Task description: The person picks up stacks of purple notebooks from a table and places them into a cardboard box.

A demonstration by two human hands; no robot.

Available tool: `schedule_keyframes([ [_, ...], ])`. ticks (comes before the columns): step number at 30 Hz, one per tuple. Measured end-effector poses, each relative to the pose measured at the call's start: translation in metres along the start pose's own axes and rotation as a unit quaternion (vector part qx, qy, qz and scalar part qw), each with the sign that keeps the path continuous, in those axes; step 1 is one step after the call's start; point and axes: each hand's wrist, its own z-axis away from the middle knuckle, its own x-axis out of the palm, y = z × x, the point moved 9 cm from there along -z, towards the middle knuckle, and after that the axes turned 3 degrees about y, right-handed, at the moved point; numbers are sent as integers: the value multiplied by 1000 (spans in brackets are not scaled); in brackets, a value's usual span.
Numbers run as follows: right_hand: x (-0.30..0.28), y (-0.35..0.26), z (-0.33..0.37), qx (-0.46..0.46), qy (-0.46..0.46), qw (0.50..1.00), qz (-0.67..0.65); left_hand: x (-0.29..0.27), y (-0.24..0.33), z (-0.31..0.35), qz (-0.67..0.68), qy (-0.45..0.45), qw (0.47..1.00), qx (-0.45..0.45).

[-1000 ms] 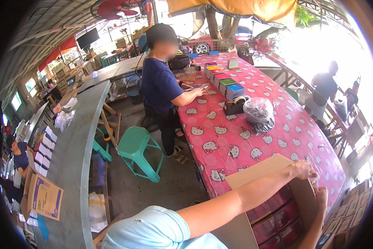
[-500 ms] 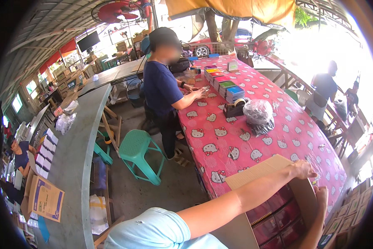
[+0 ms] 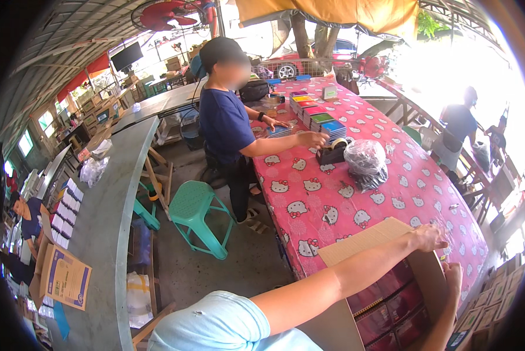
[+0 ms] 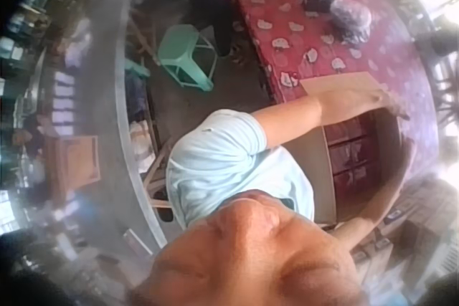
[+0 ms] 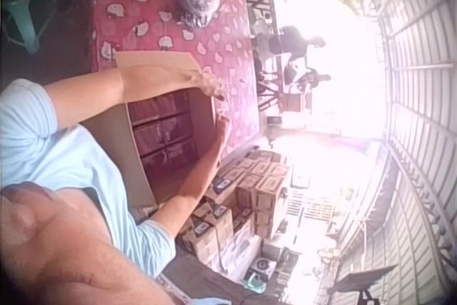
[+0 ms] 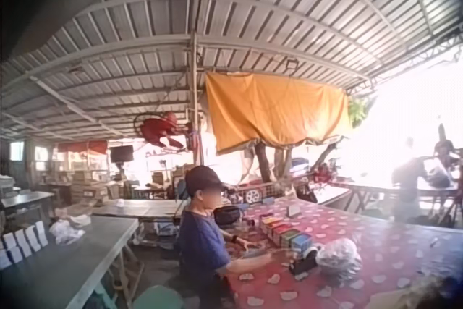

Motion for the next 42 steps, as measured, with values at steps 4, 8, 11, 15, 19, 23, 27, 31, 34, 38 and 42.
schedule_keyframes([
  [4, 0, 1, 2, 11, -22, 1000, 0, -21, -4, 1, -39, 82, 993, -69],
  [8, -1, -6, 5, 13, -21, 1000, -5, -63, 4, 15, 28, 284, 958, -17],
  [11, -1, -11, 5, 13, -25, 999, -25, -87, 12, 31, 39, 409, 910, 44],
  [15, 3, -3, 0, -6, -29, 1000, -3, -95, 25, 42, 3, 485, 870, 89],
  [19, 6, 7, -6, -4, -35, 999, -1, -94, 26, 41, -16, 485, 870, 91],
  [23, 4, -6, -6, -14, -37, 999, 2, -95, 24, 40, -39, 484, 870, 85],
  [27, 3, -15, -4, -23, -29, 999, 7, -97, 22, 41, -47, 483, 871, 83],
  [31, 0, 3, 0, 5, -27, 1000, 6, -92, 29, 39, -36, 476, 874, 94],
  [34, -7, 4, 5, -24, -49, 998, 14, -88, 41, 38, -39, 507, 851, 133],
  [38, 9, -38, 4, -28, -102, 986, 131, -85, 16, 31, -6, 501, 856, 122],
  [42, 6, -37, 5, -21, -66, 994, 85, -83, 18, 27, -49, 493, 858, 135],
])
